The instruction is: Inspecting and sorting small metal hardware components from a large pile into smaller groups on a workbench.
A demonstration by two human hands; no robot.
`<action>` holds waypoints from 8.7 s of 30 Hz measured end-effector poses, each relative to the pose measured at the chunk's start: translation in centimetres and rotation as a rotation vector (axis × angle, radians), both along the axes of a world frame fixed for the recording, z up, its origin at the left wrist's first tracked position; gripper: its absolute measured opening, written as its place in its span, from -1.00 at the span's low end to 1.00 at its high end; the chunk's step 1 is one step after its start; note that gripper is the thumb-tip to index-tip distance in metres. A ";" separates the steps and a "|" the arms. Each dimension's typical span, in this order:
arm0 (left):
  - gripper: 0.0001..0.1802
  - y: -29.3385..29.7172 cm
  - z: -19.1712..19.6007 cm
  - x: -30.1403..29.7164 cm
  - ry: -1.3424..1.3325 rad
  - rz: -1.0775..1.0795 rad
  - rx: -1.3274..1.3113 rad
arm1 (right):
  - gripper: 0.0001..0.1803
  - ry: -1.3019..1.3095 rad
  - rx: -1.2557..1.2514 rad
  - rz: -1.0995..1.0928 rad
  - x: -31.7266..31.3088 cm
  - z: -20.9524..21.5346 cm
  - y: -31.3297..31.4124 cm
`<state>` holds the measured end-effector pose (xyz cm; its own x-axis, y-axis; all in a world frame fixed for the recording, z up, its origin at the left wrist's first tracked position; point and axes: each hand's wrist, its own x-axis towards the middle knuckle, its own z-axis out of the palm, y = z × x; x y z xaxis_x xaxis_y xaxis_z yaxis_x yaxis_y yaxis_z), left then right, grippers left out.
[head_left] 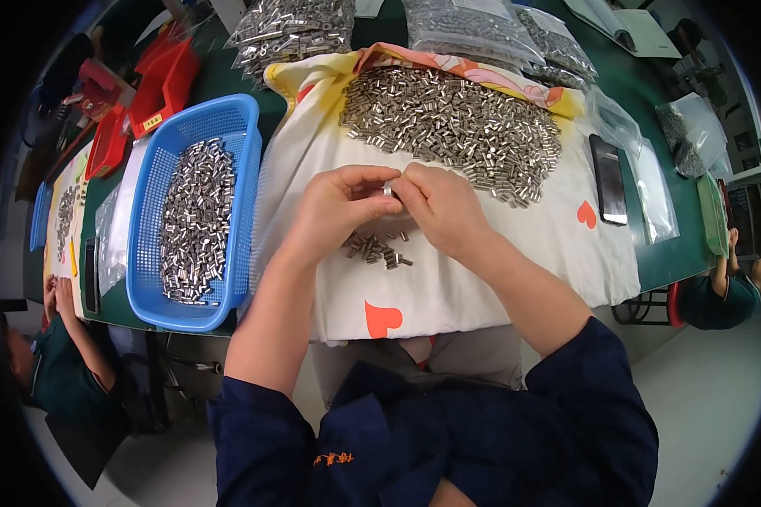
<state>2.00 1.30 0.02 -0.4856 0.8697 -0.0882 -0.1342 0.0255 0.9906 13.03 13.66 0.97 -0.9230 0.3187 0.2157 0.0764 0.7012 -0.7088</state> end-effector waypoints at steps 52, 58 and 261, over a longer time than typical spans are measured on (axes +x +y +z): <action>-0.70 -0.5 0.3 1.4 0.023 -0.198 -0.105 | -0.84 -0.181 0.388 -0.287 8.3 -0.9 6.9; -0.72 -0.9 1.0 2.1 0.154 -0.324 -0.208 | -0.89 0.000 0.527 -0.281 4.4 -2.4 5.8; -0.66 1.1 -0.1 -0.5 -0.112 -0.122 0.011 | -0.89 0.027 -0.338 0.024 1.6 1.4 2.3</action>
<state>1.55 2.38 -0.09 -0.3644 0.9227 -0.1257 -0.2400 0.0374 0.9701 14.66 15.99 2.35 -0.9265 0.3545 0.1260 0.0407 0.4274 -0.9032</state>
